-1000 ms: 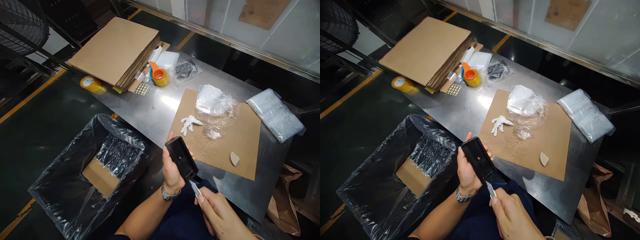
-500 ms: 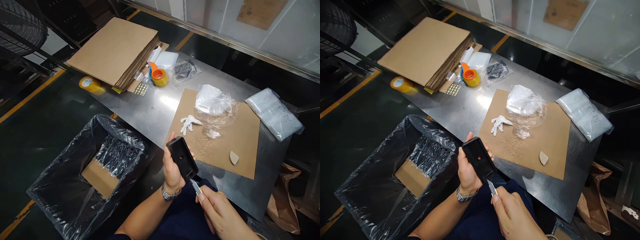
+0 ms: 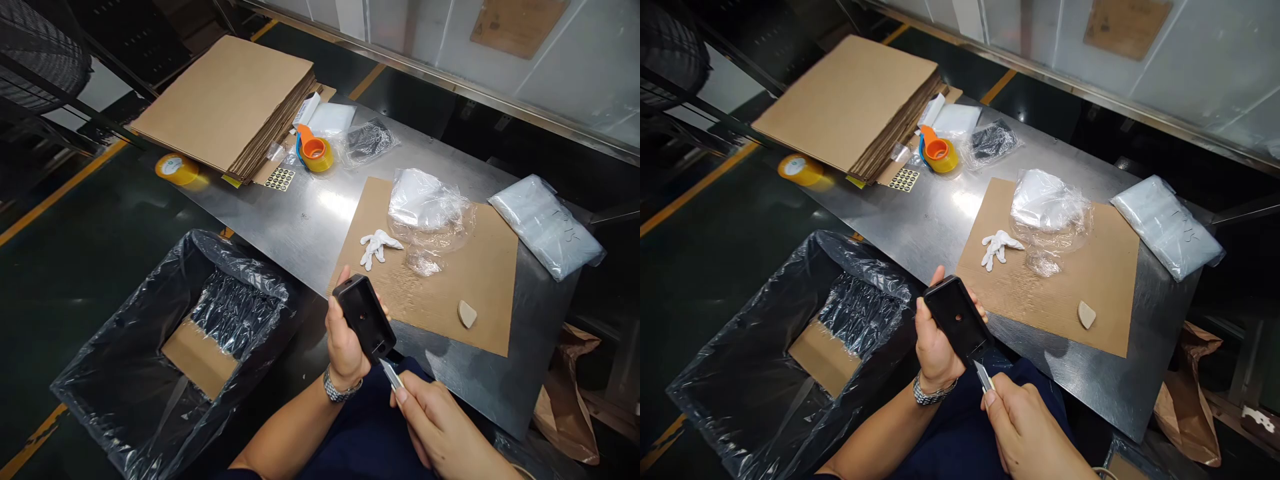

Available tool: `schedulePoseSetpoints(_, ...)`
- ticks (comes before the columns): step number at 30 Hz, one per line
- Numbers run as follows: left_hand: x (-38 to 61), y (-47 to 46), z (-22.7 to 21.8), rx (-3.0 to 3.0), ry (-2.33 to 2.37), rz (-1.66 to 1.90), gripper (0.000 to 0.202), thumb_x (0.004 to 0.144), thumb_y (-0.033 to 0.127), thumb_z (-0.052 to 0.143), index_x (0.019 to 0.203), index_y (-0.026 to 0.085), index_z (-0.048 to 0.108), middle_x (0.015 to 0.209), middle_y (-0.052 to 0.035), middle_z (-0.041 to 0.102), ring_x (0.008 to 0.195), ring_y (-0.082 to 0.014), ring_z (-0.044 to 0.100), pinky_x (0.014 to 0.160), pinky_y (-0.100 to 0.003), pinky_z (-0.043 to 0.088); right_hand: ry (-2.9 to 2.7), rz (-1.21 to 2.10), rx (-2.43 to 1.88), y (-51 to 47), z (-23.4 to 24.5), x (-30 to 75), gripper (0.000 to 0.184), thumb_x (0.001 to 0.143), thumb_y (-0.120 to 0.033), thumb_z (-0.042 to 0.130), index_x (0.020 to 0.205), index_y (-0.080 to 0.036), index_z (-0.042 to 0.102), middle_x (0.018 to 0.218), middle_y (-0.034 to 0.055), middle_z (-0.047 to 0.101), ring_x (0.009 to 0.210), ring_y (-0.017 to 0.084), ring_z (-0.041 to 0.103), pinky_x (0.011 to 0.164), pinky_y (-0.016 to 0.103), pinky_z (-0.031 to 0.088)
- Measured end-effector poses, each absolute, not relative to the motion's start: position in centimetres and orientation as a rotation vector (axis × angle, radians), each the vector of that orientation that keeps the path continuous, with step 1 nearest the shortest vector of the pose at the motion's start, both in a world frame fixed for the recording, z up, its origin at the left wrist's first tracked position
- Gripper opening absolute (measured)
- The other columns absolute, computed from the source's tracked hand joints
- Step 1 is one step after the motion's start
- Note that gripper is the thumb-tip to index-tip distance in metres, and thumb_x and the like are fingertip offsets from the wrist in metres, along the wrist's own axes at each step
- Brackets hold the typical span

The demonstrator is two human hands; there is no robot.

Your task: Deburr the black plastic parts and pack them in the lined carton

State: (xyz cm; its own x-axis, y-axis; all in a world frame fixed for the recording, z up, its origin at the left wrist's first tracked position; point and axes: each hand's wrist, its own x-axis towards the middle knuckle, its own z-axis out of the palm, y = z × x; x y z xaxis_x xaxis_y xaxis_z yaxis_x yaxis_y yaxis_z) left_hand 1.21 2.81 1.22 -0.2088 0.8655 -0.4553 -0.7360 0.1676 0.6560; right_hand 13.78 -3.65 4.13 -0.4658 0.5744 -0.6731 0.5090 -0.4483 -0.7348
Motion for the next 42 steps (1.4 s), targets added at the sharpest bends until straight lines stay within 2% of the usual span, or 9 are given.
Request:
schedulePoseSetpoints(8,1.3,2.6,1.1,0.158,1.022,1.511,0.050,0.085,0.050,0.030,0.132,0.032,0.032,0.071,-0.0013,0.061,0.058,-0.0151,0.057,0.053,-0.029,0.048,-1.425,2.223,-1.513,-3.7,4.2,13.4,0.038,0.092,-0.048,0.020,0.080,-0.020,0.043,0.036,-0.0113,0.031,0.030,0.006,0.031,0.035,0.015,0.025)
schedulePoseSetpoints(11,1.2,2.8,1.4,0.096,1.017,1.540,0.049,0.085,0.050,0.028,0.130,0.035,0.034,0.069,-0.0005,0.060,0.057,-0.0143,0.056,0.053,-0.028,0.048,-1.559,2.112,-1.529,-3.9,4.0,13.4,0.037,0.094,-0.042,0.018,0.081,-0.019,0.044,0.037,-0.0102,0.035,0.031,0.006,0.037,0.038,0.015,0.029)
schedulePoseSetpoints(13,1.2,3.0,1.6,0.043,1.024,1.572,0.048,0.084,0.051,0.029,0.128,0.035,0.038,0.068,0.0000,0.059,0.056,-0.0141,0.055,0.053,-0.027,0.047,-1.872,1.716,-1.580,-4.2,3.9,13.4,0.033,0.095,-0.034,0.021,0.081,-0.018,0.046,0.040,-0.0078,0.042,0.034,0.007,0.041,0.040,0.018,0.029)
schedulePoseSetpoints(17,1.0,3.2,1.9,-0.016,1.031,1.632,0.044,0.081,0.051,0.030,0.119,0.036,0.047,0.065,-0.0001,0.058,0.054,-0.0142,0.054,0.051,-0.027,0.045,-2.343,0.580,-1.504,-4.8,3.6,13.3,0.024,0.091,-0.017,0.030,0.093,-0.010,0.053,0.046,-0.0028,0.050,0.035,0.010,0.047,0.039,0.024,0.023)
schedulePoseSetpoints(20,1.0,3.0,1.8,0.024,1.005,1.676,0.043,0.079,0.052,0.030,0.113,0.037,0.051,0.066,0.0000,0.058,0.055,-0.0141,0.053,0.052,-0.027,0.045,-2.446,0.231,-1.417,-5.0,3.6,13.1,0.025,0.086,-0.008,0.034,0.097,-0.004,0.056,0.046,-0.0010,0.051,0.037,0.010,0.049,0.041,0.025,0.026)
schedulePoseSetpoints(27,0.9,2.6,1.8,0.114,0.944,1.741,0.045,0.079,0.053,0.030,0.115,0.037,0.051,0.069,-0.0012,0.058,0.058,-0.0147,0.054,0.054,-0.028,0.045,-2.561,0.035,-1.388,-4.7,4.0,12.3,0.035,0.079,-0.002,0.029,0.097,-0.001,0.060,0.042,-0.0010,0.045,0.033,0.011,0.042,0.038,0.026,0.024)
schedulePoseSetpoints(35,0.7,2.4,1.7,0.172,0.952,1.754,0.043,0.079,0.055,0.030,0.111,0.038,0.053,0.069,-0.0004,0.059,0.059,-0.0146,0.053,0.055,-0.029,0.045,-2.578,0.006,-1.393,-4.9,4.1,12.3,0.036,0.073,-0.001,0.032,0.095,-0.002,0.061,0.042,-0.0004,0.043,0.033,0.011,0.040,0.038,0.026,0.023)
schedulePoseSetpoints(42,0.7,2.2,1.5,0.142,0.979,1.740,0.045,0.079,0.054,0.028,0.115,0.038,0.050,0.070,-0.0007,0.059,0.060,-0.0147,0.053,0.056,-0.029,0.045,-2.585,0.000,-1.400,-5.0,3.9,12.2,0.036,0.073,-0.002,0.032,0.094,-0.003,0.061,0.042,0.0000,0.042,0.034,0.012,0.039,0.038,0.027,0.022)
